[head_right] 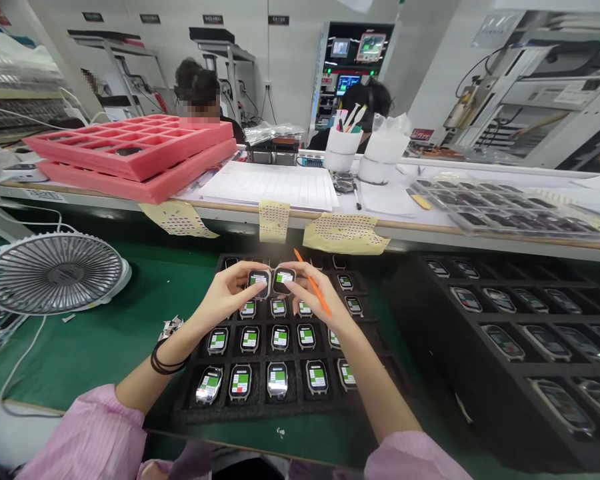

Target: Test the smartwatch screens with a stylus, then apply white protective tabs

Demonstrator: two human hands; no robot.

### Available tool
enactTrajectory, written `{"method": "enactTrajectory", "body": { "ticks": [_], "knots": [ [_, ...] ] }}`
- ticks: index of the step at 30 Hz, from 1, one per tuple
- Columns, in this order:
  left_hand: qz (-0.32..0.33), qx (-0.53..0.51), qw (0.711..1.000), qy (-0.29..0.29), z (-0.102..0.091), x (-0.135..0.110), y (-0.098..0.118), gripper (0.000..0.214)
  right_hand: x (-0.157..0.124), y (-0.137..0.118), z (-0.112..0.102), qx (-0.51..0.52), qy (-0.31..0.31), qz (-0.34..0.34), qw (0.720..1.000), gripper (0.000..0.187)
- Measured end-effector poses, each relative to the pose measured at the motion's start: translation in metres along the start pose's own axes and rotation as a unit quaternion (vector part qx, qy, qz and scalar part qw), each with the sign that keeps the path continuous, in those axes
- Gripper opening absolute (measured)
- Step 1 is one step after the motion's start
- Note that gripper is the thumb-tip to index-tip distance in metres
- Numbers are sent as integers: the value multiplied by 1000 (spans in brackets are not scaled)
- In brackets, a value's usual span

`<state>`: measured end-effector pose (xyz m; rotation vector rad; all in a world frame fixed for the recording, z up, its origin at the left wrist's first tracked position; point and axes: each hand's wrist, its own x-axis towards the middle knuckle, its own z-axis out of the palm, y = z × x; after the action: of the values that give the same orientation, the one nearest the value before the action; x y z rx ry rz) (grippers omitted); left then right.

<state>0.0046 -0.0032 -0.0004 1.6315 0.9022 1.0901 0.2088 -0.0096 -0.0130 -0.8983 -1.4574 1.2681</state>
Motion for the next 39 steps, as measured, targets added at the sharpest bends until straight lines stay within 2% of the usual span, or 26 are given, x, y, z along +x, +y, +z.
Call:
{"method": "enactTrajectory", "body": {
  "ticks": [9,16,22,30,39],
  "knots": [
    [-37,-16,999,-10,-2,-1,-4,41,-4,-4,4,-3,31,6,999,28],
    [-41,-25,999,-23,-4,-2,5,40,-7,-3,1,-7,34,13,999,27],
    [-43,-46,997,-44,-6,-5,9,40,-12,-8,-2,14,28,11,999,27],
    [-33,-48,997,-55,-5,-6,3,43,-13,-12,-1,11,29,13,999,25],
    [-28,9,998,-56,-5,-8,2,50,-12,-5,1,-26,2,-5,1000,34]
  ]
}}
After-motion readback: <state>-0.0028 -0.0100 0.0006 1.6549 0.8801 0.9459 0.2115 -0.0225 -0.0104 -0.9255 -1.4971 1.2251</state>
